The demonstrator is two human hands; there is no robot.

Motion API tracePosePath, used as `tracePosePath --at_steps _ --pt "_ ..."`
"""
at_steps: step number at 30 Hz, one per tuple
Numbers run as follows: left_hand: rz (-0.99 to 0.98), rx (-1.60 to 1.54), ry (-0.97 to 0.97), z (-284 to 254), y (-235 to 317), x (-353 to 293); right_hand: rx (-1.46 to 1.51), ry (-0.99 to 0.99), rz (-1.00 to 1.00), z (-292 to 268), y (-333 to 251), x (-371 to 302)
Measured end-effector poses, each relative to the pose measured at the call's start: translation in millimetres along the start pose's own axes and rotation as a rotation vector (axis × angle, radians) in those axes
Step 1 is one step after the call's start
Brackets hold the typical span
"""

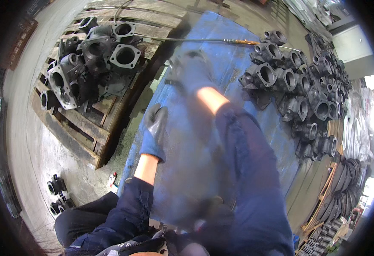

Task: The person cleans multiple dark metal parts on a blue work surface. They wipe each part with a cloth, rotate it to clean different sides, and occasionally use a hammer to tap the part. Finished parts are placed on a wooden pallet to the left.

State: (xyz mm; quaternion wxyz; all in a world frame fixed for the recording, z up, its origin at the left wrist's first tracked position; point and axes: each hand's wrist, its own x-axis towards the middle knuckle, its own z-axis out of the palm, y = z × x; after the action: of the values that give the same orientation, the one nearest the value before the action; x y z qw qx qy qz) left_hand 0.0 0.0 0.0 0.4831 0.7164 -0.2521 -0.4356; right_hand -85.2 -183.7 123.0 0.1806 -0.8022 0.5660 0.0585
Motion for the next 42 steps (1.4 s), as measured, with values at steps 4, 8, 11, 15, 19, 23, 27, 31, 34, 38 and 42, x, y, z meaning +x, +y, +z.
tracePosePath --at_steps 4,8,11,15,19,23,27,31,34,38,42 --pt "0.001 -0.216 -0.028 -7 -31 -14 0.132 0.175 0.138 33 13 64" --pt "-0.31 -0.822 -0.282 -9 -37 -26 0.007 0.478 0.11 50 21 87" --pt "-0.429 -0.678 -0.185 2 -28 -28 -0.015 0.743 0.092 38 72 71" --pt "-0.104 -0.197 -0.101 15 -35 -30 0.017 0.573 0.596 23 180 8" --pt "-0.016 -0.084 -0.144 25 -52 -42 -0.193 0.205 0.455 6 247 -29" --pt "0.001 -0.097 -0.216 27 -54 -52 -0.105 0.166 0.421 8 244 -46" --pt "-0.159 -0.214 -0.264 27 -33 -69 -0.118 -0.005 0.106 32 223 -108" --pt "-0.087 -0.027 -0.213 37 -15 -73 0.113 0.039 -0.105 74 188 -187" --pt "0.134 0.132 -0.276 38 -12 -78 0.036 0.063 -0.371 99 163 -251" --pt "0.296 0.388 -0.365 32 -15 -97 -0.194 0.084 -0.645 115 138 -319" --pt "-0.037 0.834 -0.543 28 -13 -130 0.223 0.257 -0.502 123 141 -371"
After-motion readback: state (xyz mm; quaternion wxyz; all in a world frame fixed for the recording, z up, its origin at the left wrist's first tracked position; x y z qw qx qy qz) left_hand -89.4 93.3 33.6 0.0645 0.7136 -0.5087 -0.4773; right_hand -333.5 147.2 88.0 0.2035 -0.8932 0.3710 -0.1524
